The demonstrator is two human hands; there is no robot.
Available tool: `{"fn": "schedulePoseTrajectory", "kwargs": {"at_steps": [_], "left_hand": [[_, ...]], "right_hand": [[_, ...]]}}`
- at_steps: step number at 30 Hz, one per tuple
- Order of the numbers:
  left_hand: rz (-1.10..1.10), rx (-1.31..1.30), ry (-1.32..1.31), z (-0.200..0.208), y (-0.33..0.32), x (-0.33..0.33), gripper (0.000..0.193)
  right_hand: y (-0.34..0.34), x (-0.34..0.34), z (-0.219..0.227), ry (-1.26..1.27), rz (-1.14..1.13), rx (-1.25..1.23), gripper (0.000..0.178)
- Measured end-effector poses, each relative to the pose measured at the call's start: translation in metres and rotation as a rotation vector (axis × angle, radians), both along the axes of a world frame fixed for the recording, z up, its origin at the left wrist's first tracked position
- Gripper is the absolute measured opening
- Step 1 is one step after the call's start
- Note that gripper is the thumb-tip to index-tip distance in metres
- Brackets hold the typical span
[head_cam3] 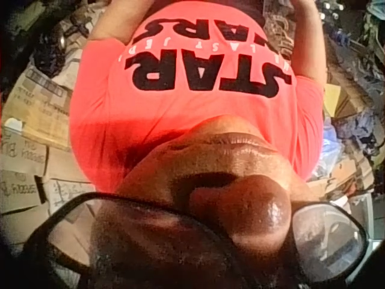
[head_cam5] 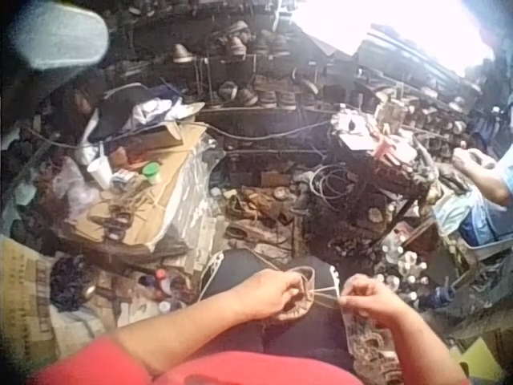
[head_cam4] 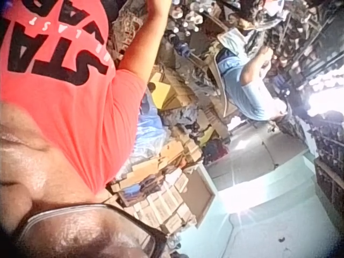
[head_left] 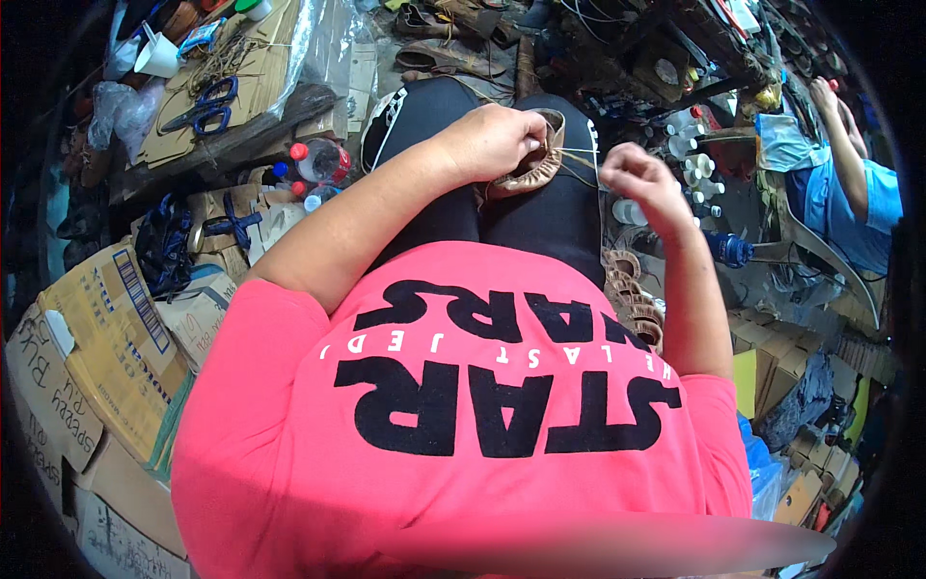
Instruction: Stitching leather components of a shoe by hand using a needle and thread.
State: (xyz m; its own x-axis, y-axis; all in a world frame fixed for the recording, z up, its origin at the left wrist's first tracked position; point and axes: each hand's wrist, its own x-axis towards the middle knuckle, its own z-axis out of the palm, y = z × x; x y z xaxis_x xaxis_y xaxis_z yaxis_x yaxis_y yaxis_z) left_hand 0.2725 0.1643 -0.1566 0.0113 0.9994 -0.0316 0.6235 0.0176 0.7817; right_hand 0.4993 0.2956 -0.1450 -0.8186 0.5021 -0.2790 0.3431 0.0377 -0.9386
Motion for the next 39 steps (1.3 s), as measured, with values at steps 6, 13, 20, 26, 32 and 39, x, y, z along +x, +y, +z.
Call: {"fn": "schedulePoseTrajectory", "kwargs": {"at_steps": [6, 13, 20, 26, 32, 39], "left_hand": [[-0.117, 0.043, 0.117, -0.001, 0.007, 0.003, 0.012], [-0.098, 0.060, 0.101, -0.005, 0.003, -0.004, 0.012], [-0.168, 0.131, 0.215, -0.006, -0.020, -0.032, 0.008], [0.303, 0.092, -0.263, 0.020, -0.075, -0.086, 0.012], [-0.218, 0.241, -0.862, 0.067, -0.024, 0.004, 0.016], [0.133, 0.144, 0.322, 0.040, -0.103, -0.083, 0.011]], "right_hand": [[0.032, -0.014, -0.005, -0.148, -0.182, 1.013, 0.014], [-0.020, -0.046, 0.035, -0.273, 0.447, 1.260, 0.011], [-0.004, -0.040, 0.020, -0.188, 0.547, 1.200, 0.007], [0.030, 0.017, 0.025, -0.107, -0.223, 0.201, 0.016], [-0.020, -0.078, 0.042, 0.713, -0.057, -0.491, 0.024], [-0.002, 0.014, 0.038, -0.384, 0.188, 0.455, 0.026]]}}
